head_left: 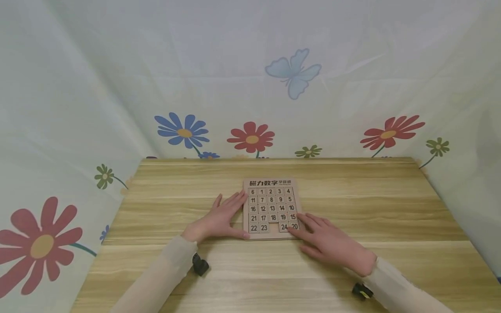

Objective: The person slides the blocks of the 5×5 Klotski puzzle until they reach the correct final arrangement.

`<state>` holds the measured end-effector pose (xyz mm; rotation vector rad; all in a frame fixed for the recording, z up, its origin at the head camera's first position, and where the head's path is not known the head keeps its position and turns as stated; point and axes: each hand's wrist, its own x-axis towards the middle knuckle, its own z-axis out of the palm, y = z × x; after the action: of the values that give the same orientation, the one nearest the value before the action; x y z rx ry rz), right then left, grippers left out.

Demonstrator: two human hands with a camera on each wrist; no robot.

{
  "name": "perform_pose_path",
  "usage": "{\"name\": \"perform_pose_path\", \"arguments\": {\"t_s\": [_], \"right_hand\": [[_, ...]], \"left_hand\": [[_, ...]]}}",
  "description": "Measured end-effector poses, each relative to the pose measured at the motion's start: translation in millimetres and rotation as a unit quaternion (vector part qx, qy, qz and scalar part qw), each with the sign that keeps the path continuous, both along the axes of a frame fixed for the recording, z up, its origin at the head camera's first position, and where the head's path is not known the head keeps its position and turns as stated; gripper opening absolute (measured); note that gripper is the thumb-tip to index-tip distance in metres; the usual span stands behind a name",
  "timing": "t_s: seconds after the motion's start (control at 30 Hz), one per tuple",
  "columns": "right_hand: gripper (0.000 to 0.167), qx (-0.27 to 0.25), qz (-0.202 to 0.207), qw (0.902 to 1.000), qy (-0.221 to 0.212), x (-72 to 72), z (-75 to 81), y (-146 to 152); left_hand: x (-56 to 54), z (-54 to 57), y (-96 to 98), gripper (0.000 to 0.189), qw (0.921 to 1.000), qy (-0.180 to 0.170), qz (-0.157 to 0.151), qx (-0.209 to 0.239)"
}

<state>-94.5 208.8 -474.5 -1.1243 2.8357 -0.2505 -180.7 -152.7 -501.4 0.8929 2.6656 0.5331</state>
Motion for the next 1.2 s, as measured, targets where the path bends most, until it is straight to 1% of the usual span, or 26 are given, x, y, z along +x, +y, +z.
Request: {"name": "perform_pose_path", "arguments": {"t_s": [0.17,0.33,0.53,0.7,0.77,0.9,1.2], "right_hand": [[0.055,-0.01,0.01,0.9999,0.005,0.1,4.4,-5],[0.055,-0.022,0.028,0.9994,0.006,-2.2,7.5,-22],[0.055,-0.018,0.052,0.9985,0.001,-5.5,5.8,-44],[0.054,-0.007,0.061,0.9981,-0.005,-8.7,5.9,-55],[0.054,-0.004,0.058,0.9983,-0.008,-8.9,6.6,-55],[0.054,-0.004,0.049,0.9988,-0.001,-8.0,6.5,-49],[0.054,-0.01,0.035,0.9993,0.004,-4.3,3.1,-27]], "left_hand": [[0.3,-1.4,-0.4,0.13,1.0,0.005,0.0,-0.002],[0.0,-1.8,-1.2,0.13,1.0,0.006,0.001,-0.001],[1.2,1.3,-0.8,0.128,1.0,0.0,0.0,-0.003],[1.9,3.4,0.1,0.126,1.0,0.005,-0.003,0.0],[1.9,2.9,0.5,0.126,1.0,0.007,-0.004,0.0],[1.0,0.9,0.3,0.127,1.0,0.005,-0.001,-0.002],[1.9,3.0,1.3,0.128,1.0,0.001,0.0,-0.006]]}}
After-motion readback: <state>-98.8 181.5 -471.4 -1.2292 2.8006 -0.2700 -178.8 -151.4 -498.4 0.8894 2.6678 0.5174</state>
